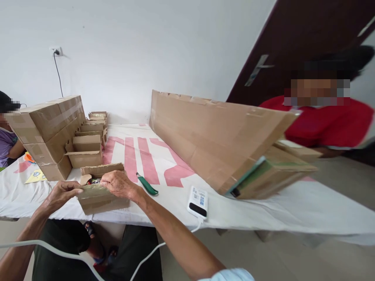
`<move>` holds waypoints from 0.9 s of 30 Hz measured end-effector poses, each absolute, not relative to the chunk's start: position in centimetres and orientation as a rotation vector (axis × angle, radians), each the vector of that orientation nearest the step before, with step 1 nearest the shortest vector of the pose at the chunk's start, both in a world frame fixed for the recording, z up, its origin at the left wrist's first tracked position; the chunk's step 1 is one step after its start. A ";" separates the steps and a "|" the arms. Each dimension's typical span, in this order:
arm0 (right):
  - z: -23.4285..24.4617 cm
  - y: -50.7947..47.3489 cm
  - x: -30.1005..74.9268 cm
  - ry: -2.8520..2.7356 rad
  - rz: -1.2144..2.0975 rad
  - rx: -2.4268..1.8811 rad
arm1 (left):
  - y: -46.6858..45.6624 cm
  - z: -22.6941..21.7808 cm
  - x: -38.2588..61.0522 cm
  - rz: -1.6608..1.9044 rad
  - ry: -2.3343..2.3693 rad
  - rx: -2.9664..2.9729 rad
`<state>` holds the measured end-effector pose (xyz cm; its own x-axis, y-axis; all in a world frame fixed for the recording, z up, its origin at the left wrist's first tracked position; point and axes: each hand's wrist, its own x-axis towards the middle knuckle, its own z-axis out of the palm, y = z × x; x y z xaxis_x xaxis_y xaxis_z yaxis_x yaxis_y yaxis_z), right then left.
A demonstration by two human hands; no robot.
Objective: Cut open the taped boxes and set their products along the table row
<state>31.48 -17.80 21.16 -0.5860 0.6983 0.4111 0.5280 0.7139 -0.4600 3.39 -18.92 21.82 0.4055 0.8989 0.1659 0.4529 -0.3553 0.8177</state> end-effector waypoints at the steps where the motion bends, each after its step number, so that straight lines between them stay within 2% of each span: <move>1: 21.2 -17.8 31.5 -2.339 0.414 -0.922 | -18.9 21.5 3.2 0.841 1.129 1.945; 16: 22.3 -18.2 30.6 -2.327 0.536 -0.995 | -19.0 20.3 3.2 0.908 1.079 1.835; 27: 22.5 -18.2 28.2 -2.408 0.319 -0.937 | -18.8 19.4 3.3 0.902 1.090 1.809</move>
